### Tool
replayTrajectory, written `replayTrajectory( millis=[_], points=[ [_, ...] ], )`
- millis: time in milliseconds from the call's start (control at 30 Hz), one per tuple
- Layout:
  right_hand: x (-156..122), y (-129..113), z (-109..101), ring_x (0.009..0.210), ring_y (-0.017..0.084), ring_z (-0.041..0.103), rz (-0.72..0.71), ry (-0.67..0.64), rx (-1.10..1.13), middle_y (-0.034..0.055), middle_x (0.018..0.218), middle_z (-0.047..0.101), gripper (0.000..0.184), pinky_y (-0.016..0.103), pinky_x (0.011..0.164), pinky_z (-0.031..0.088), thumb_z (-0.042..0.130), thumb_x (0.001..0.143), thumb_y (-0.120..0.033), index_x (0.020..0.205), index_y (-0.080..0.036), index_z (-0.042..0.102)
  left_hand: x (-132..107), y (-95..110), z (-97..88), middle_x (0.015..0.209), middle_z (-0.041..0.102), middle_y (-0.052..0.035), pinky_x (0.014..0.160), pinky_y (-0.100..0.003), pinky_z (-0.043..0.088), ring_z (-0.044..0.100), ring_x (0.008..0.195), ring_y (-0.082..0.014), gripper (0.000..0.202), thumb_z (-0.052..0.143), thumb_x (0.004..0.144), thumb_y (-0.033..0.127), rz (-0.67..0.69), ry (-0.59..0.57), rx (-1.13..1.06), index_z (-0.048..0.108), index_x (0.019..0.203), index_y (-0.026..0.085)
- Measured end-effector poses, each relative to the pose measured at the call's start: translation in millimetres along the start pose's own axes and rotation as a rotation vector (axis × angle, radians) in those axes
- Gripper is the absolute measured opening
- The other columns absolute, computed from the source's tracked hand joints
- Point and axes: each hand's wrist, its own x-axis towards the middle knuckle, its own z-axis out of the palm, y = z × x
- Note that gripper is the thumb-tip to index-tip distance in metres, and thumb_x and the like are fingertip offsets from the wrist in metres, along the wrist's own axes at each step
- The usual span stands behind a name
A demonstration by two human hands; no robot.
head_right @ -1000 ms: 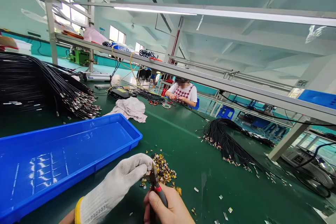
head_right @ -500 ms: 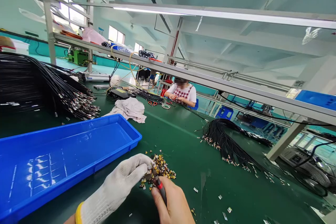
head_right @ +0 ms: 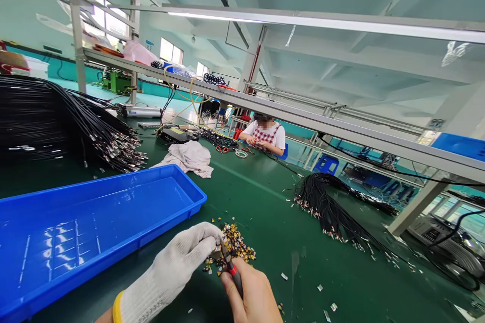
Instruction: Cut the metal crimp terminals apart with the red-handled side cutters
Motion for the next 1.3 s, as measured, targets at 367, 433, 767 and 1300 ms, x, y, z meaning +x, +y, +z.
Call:
replayTrajectory(
  millis=[367, 433, 767, 1300],
  points=[
    [6, 0, 13, 0.054, 0.015, 0.049, 0.222, 0.086, 0.386, 0.001, 0.061, 0.055, 0.052, 0.025, 0.052, 0.039, 0.037, 0.085, -0.07, 0.071, -0.02, 0.047, -1, 8, 0.9, 0.085, 0.066, 0.002, 0.074, -0.024, 0.043, 0.06, 0.08, -0.0152, 0.028, 0.037, 0.092, 0.033, -0.018, -0.02, 0.015, 0.062, 0.086, 0.024],
    [5, -5, 8, 0.048, 0.013, 0.049, 0.28, 0.104, 0.591, -0.0019, 0.058, 0.051, 0.054, 0.025, 0.049, 0.041, 0.043, 0.081, -0.073, 0.071, -0.02, 0.046, 0, 7, 3.4, 0.085, 0.067, 0.0018, 0.074, -0.025, 0.043, 0.06, 0.08, -0.0158, 0.028, 0.037, 0.091, 0.034, -0.038, -0.005, 0.069, 0.063, 0.086, 0.025],
    [4, -28, -7, 0.049, 0.012, 0.052, 0.274, 0.224, 0.728, -0.0026, 0.058, 0.054, 0.032, 0.023, 0.051, 0.042, 0.054, 0.083, -0.047, 0.072, -0.017, 0.049, -2, 1, 19.9, 0.089, 0.07, 0.004, 0.081, -0.026, 0.042, 0.061, 0.087, -0.0168, 0.026, 0.04, 0.09, 0.036, -0.07, -0.071, 0.131, 0.065, 0.085, 0.028],
    [4, -33, -19, 0.045, 0.009, 0.048, 0.257, 0.44, 0.613, -0.0044, 0.055, 0.051, 0.014, 0.019, 0.046, 0.034, 0.044, 0.081, -0.023, 0.068, -0.019, 0.048, 11, -5, 22.3, 0.088, 0.071, -0.0031, 0.077, -0.03, 0.049, 0.063, 0.088, -0.0239, 0.031, 0.059, 0.078, 0.047, -0.168, -0.122, -0.106, 0.066, 0.092, 0.02]
  ],
)
